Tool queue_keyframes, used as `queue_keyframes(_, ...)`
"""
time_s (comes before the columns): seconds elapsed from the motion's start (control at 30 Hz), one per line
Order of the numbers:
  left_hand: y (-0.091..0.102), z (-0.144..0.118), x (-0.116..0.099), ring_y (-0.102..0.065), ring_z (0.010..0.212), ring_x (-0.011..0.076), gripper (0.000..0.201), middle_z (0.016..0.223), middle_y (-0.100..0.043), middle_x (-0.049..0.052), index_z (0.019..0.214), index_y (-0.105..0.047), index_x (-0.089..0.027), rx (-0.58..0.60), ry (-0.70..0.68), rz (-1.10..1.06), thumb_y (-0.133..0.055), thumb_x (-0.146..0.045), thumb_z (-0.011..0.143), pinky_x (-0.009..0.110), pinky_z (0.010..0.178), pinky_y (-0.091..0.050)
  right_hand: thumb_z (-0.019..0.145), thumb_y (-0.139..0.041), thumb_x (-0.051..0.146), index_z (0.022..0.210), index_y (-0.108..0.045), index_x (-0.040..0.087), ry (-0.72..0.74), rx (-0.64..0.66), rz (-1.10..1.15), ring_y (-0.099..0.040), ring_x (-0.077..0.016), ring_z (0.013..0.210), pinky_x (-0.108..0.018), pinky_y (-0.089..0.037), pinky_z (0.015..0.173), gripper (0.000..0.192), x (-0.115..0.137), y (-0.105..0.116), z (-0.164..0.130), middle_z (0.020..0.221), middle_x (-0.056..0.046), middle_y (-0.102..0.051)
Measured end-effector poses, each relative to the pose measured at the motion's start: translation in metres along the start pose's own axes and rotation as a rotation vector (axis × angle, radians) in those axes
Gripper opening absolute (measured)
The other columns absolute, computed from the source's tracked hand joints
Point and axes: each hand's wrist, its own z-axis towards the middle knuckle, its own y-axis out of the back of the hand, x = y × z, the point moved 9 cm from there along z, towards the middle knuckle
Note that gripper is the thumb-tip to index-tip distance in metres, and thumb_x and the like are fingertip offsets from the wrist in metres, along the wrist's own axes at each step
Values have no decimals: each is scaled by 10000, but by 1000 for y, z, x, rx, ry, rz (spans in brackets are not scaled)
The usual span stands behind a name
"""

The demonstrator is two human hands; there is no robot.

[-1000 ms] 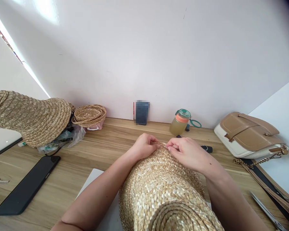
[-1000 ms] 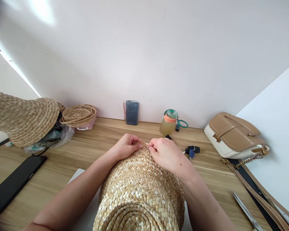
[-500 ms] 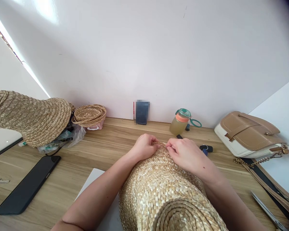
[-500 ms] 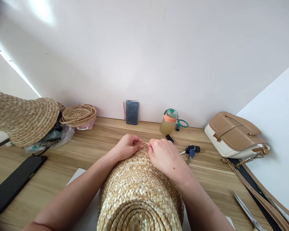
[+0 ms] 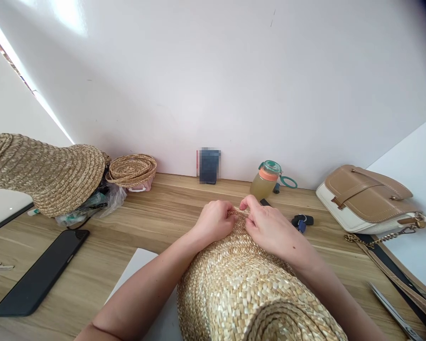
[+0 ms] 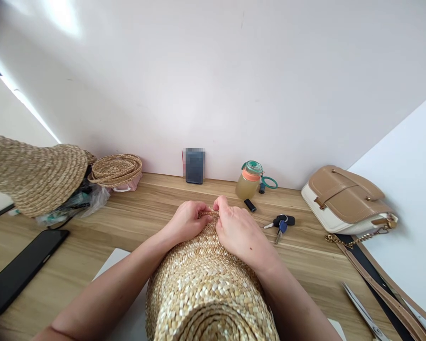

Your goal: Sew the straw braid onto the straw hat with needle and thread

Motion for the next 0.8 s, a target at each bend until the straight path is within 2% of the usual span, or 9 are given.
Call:
queue_keyframes(0.2,-3,-2,-5,-399,542,125,183,554,-550,0,674,-664,-153,28,-26,-19,-528,-240,760,246,554,-247,849,-382,96,1055,-423,180,-18,28,-5,-578,-199,715,-278,-309,645,226,-2,-5,4,698,-23,-604)
queue_keyframes(0.4,-7,1,-1,-375,540,122,186,541,-523,-5,661,-656,-148,66,0,-10,-537,-256,756,246,544,-241,922,-384,235,1067,-434,211,-5,112,40,-589,-214,816,-299,-346,696,155,-7,1,-3,868,-58,-639)
queue_keyframes(0.47,-7,1,0,-361,538,120,171,530,-500,-12,649,-642,-151,73,4,-10,-537,-245,744,247,537,-234,925,-375,227,1064,-436,222,10,123,41,-587,-211,828,-302,-352,702,152,-7,3,-5,901,-56,-639)
queue_keyframes(0.67,-3,-2,-3,-376,542,121,170,542,-520,-7,672,-653,-151,53,-23,5,-513,-214,744,248,543,-236,902,-359,149,1023,-446,199,-3,90,58,-602,-230,874,-329,-372,730,157,-2,-4,2,949,-90,-657)
queue_keyframes(0.8,0,-1,-4,-436,567,129,184,579,-572,8,695,-666,-140,75,-16,-21,-529,-245,759,246,547,-261,916,-436,287,1079,-504,232,-24,32,236,-599,-200,840,-313,-392,731,185,-9,7,4,944,-47,-667)
